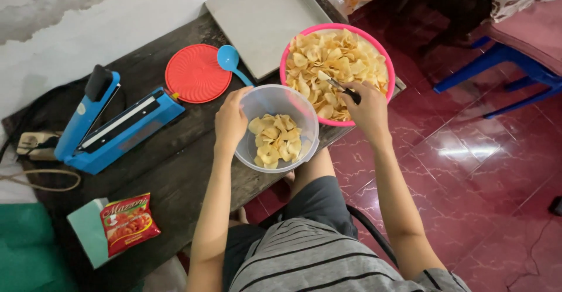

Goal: Scooping chips from a large bowl into a smaller plastic container using a scoop and hands.

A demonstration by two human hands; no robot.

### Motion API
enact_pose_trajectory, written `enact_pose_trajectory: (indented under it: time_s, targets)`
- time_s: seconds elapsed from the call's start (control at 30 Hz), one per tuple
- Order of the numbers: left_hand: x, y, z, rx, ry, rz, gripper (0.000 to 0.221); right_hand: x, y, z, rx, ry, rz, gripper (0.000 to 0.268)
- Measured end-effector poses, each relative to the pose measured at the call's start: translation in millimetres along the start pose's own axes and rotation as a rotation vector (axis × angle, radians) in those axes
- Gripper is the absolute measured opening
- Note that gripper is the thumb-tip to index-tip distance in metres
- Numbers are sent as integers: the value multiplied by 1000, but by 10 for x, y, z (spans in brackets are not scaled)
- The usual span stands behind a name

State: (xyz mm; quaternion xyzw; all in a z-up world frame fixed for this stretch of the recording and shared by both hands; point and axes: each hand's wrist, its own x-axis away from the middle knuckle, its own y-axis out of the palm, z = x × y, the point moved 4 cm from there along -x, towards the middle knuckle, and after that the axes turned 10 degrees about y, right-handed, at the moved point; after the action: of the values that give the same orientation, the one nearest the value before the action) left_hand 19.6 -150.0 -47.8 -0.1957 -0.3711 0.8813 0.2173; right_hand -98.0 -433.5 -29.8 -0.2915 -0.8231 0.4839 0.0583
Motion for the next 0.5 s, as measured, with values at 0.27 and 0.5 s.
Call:
enact_pose_trajectory:
  time_s: [0.27,0.5]
  targets:
    - [7,53,-92,-9,-13,2,52,383,-246,-768,-159,-164,-219,30]
    - [17,41,-71,13,-37,-9,52,254,-342,-536,-259,-51,-185,35]
